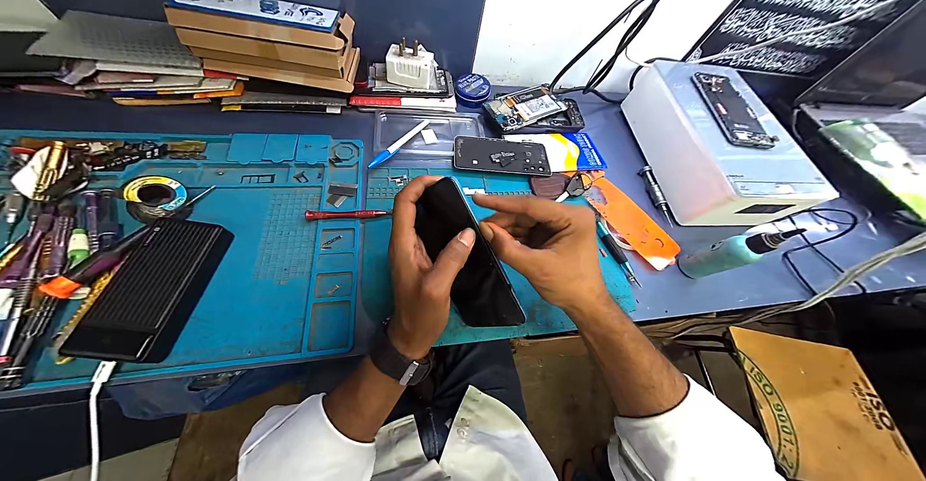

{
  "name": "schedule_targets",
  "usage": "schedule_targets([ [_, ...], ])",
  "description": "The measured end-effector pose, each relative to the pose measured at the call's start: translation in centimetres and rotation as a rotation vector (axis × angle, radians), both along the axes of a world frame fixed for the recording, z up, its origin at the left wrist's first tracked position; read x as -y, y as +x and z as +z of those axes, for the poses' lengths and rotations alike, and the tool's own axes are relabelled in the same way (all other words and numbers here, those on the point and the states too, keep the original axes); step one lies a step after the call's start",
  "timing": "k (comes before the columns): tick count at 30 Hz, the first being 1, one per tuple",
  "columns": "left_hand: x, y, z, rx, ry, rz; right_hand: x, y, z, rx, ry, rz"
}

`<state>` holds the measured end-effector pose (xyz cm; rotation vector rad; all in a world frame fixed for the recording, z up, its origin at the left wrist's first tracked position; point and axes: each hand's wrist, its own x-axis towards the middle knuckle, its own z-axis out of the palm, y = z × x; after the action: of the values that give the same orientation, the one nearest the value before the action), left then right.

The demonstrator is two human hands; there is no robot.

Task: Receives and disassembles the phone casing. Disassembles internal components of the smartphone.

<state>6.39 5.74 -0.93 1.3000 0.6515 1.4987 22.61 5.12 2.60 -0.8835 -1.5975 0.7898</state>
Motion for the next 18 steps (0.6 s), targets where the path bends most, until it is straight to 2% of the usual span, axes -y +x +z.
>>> schedule_targets([
  [7, 0.2, 0.1, 0.6, -0.052, 0.09, 0.022, -2.9, -0.8, 3.0, 0.076, 0.086, 0.044],
  [13, -0.5, 0.0, 2.8, -0.133, 0.213, 0.041, -1.8, 0.1, 4.5, 0.09, 0.27, 0.086],
  [18, -1.1, -0.2, 3.7, -0.247, 0.35, 0.05, -0.3, 1.8, 5.2, 0.13, 0.27, 0.142],
])
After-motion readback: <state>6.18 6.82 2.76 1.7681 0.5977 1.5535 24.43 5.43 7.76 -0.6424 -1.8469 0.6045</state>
